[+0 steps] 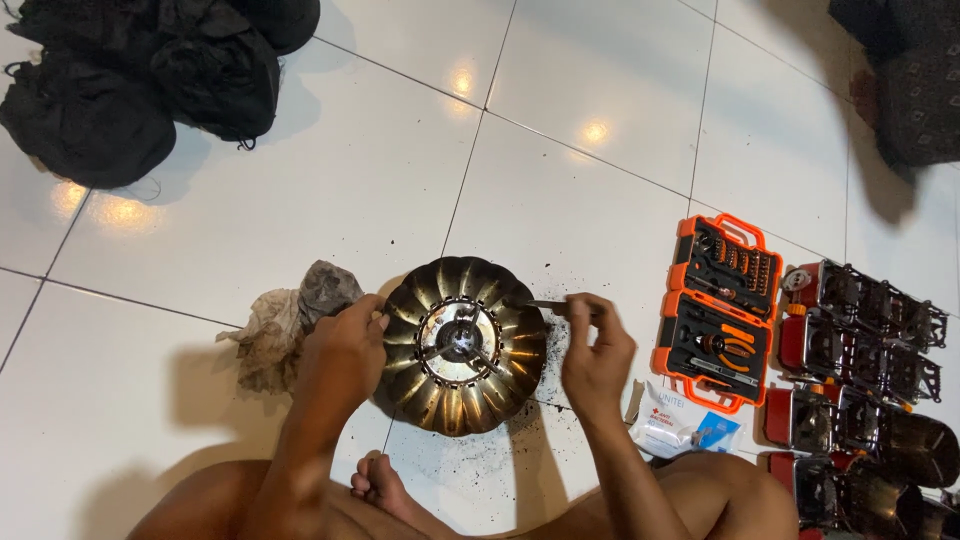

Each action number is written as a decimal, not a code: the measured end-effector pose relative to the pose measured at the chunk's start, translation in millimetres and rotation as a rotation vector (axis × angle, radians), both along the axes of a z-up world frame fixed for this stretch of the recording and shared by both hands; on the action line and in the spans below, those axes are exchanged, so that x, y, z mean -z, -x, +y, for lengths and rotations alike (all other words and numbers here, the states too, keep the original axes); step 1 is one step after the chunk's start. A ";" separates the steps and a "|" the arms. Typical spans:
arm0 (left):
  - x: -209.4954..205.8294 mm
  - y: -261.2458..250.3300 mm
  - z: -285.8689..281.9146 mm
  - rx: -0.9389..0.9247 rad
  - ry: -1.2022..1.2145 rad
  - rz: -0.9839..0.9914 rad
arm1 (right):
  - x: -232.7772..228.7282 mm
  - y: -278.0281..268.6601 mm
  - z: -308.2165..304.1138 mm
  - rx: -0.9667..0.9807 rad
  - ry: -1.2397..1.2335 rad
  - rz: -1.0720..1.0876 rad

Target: Cleaning soot and debris from a portable stove burner using a cloth and a small scraping tool.

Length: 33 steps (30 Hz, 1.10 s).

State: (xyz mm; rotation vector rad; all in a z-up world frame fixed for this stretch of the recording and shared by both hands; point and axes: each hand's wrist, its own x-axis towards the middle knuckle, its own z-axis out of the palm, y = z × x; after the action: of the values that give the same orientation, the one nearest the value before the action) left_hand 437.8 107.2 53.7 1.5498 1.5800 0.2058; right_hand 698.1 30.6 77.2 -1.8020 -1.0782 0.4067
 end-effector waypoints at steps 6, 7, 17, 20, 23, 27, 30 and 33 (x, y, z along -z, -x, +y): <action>-20.0 4.3 1.1 0.099 0.159 0.091 | -5.1 -18.7 1.3 0.038 -0.129 0.111; -30.2 5.0 4.9 0.123 0.255 0.135 | -6.3 -16.4 3.8 0.005 -0.107 0.123; -46.9 1.2 -0.1 0.071 -0.016 -0.084 | -12.2 7.4 42.6 -0.191 -0.015 -0.128; -51.3 2.3 0.0 0.070 -0.052 -0.102 | -14.0 12.3 48.8 -0.236 -0.020 -0.201; -62.9 2.2 0.5 0.053 -0.033 -0.135 | -13.5 13.4 50.1 -0.283 -0.009 -0.243; -79.3 1.3 3.0 0.056 -0.020 -0.177 | -13.8 12.8 51.7 -0.250 -0.015 -0.254; -86.7 0.2 4.4 0.062 -0.017 -0.185 | -14.3 11.3 52.4 -0.233 -0.017 -0.268; -72.0 3.1 3.0 0.068 -0.010 -0.177 | -14.2 14.2 54.8 -0.242 -0.009 -0.270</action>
State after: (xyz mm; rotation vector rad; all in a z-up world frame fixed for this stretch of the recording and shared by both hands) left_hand 434.6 110.2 125.7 1.5465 1.3879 0.3047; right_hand 683.8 85.4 91.4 -1.7583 -1.4923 0.3053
